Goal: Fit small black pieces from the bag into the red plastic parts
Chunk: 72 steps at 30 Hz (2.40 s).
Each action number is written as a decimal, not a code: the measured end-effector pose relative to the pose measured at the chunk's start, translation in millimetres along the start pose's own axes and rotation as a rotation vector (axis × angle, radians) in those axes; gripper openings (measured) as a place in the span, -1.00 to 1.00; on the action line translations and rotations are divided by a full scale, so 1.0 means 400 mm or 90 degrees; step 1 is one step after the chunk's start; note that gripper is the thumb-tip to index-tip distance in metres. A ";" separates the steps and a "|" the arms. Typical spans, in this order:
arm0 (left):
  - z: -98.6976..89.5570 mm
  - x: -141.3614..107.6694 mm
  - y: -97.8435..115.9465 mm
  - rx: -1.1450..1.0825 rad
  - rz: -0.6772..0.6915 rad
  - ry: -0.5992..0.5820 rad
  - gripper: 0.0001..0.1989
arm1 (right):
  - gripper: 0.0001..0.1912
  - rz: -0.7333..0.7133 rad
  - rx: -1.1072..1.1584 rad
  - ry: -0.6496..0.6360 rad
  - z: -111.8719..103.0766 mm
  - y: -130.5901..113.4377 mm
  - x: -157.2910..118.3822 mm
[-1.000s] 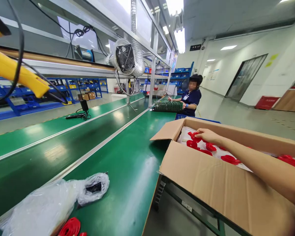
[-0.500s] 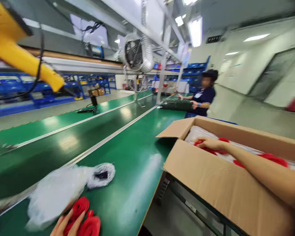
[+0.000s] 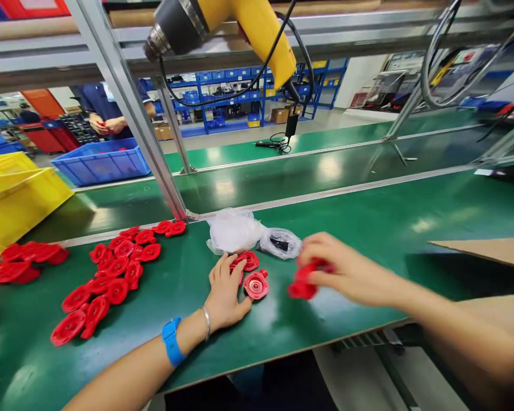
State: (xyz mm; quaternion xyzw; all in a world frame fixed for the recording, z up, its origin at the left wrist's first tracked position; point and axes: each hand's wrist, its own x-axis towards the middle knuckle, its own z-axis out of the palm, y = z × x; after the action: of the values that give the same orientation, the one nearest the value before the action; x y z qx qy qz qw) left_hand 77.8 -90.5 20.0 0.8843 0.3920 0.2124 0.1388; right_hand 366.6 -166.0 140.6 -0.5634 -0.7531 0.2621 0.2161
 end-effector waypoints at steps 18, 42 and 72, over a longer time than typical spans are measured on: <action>-0.037 -0.081 -0.056 0.076 -0.046 0.057 0.06 | -0.67 -0.249 0.136 0.148 0.326 -0.025 0.285; -0.125 0.230 -0.071 0.099 -0.129 0.010 -0.75 | -0.86 -0.383 -0.081 0.078 0.283 0.023 0.274; -0.123 0.037 -0.016 -0.648 -0.336 0.044 -0.66 | -0.81 0.049 -0.365 0.044 0.140 0.178 0.315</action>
State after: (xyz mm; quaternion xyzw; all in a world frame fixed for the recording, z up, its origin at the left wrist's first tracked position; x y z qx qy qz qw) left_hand 58.8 -71.4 64.3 0.5707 0.4524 0.3615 0.5822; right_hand 349.9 -37.1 55.8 -0.6383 -0.7667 0.0275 0.0635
